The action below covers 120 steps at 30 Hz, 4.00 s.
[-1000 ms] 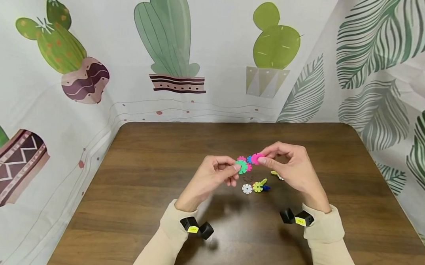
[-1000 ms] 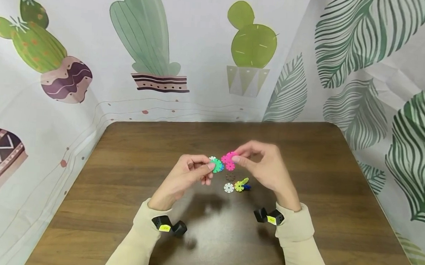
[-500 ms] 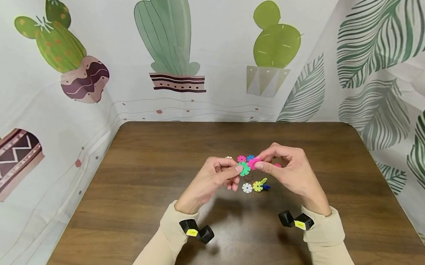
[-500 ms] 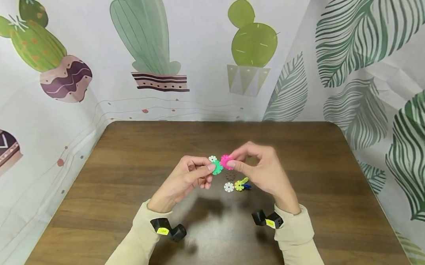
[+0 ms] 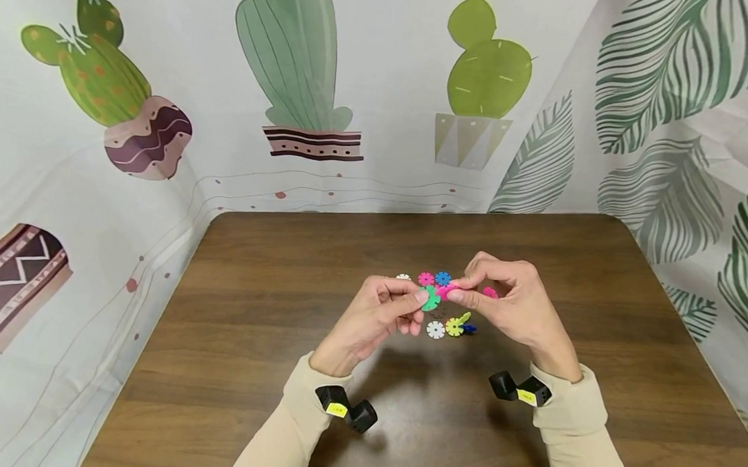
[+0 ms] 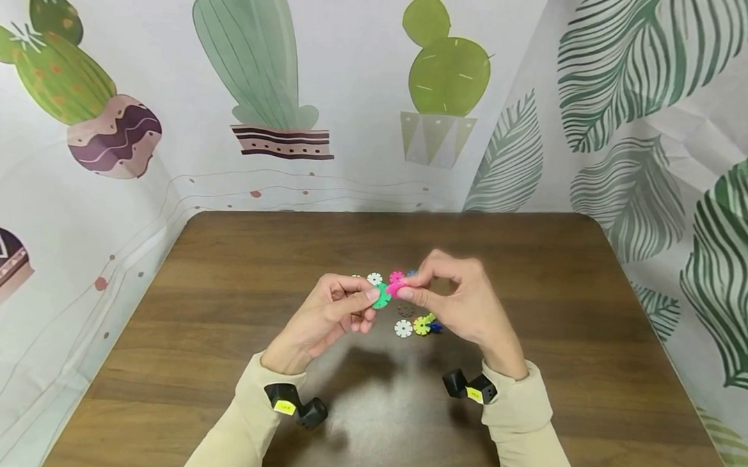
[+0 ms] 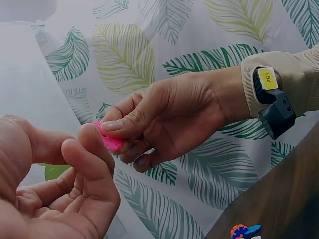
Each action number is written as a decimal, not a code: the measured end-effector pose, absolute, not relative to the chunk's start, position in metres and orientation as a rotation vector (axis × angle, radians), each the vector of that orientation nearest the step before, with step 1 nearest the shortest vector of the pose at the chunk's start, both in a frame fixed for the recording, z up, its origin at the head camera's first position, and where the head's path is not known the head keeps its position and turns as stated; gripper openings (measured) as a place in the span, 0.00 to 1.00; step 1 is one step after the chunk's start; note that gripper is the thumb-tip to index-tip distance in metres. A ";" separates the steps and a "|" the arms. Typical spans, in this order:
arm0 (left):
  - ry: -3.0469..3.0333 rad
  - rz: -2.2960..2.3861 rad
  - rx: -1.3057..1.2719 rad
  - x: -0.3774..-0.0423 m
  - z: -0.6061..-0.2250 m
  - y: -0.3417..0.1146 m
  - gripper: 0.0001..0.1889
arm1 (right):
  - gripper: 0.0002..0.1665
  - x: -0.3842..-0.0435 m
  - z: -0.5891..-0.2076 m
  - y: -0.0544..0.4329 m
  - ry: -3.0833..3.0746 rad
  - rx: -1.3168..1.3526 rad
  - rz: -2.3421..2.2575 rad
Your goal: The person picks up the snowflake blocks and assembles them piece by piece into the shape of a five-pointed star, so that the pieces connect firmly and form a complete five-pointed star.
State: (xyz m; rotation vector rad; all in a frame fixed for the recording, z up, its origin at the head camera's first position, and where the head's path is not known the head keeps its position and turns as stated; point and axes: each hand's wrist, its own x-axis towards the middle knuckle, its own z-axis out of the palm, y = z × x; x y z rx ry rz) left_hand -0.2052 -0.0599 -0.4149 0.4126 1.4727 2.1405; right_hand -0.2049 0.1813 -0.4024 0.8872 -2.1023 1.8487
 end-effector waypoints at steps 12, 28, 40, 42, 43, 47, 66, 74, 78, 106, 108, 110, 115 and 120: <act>1.527 2.159 0.381 -0.203 -0.416 -0.051 0.09 | 0.18 -0.205 -0.399 0.187 -2.273 0.808 1.625; 2.308 1.636 0.415 -0.230 -0.486 -0.036 0.06 | 0.11 -0.199 -0.386 0.208 -2.185 0.543 1.793; 2.842 1.110 0.579 -0.228 -0.541 -0.021 0.11 | 0.11 -0.199 -0.385 0.208 -2.193 0.524 1.806; 2.861 1.092 0.592 -0.228 -0.547 -0.020 0.11 | 0.11 -0.199 -0.385 0.208 -2.202 0.523 1.799; 2.873 1.089 0.598 -0.230 -0.554 -0.019 0.12 | 0.11 -0.199 -0.384 0.207 -2.205 0.523 1.803; 2.909 1.065 0.601 -0.235 -0.572 -0.018 0.11 | 0.10 -0.199 -0.384 0.206 -2.213 0.520 1.821; 2.821 0.884 0.598 -0.221 -0.525 -0.017 0.19 | 0.08 -0.198 -0.384 0.207 -2.177 0.485 1.828; 2.593 1.182 0.655 -0.228 -0.507 -0.023 0.03 | 0.09 -0.198 -0.386 0.206 -2.169 0.486 1.859; 2.257 1.704 0.603 -0.227 -0.480 -0.029 0.08 | 0.10 -0.199 -0.385 0.203 -2.194 0.497 1.853; 1.540 2.261 0.450 -0.196 -0.422 -0.043 0.04 | 0.12 -0.192 -0.389 0.189 -2.299 0.613 1.835; 1.554 2.248 0.458 -0.197 -0.421 -0.044 0.04 | 0.12 -0.193 -0.388 0.189 -2.296 0.626 1.832; 1.573 2.234 0.469 -0.197 -0.421 -0.045 0.05 | 0.13 -0.193 -0.389 0.188 -2.284 0.645 1.827; 1.657 2.183 0.498 -0.197 -0.420 -0.048 0.13 | 0.15 -0.193 -0.391 0.188 -2.243 0.717 1.808; 1.692 2.162 0.506 -0.193 -0.421 -0.049 0.14 | 0.17 -0.191 -0.395 0.188 -2.225 0.770 1.772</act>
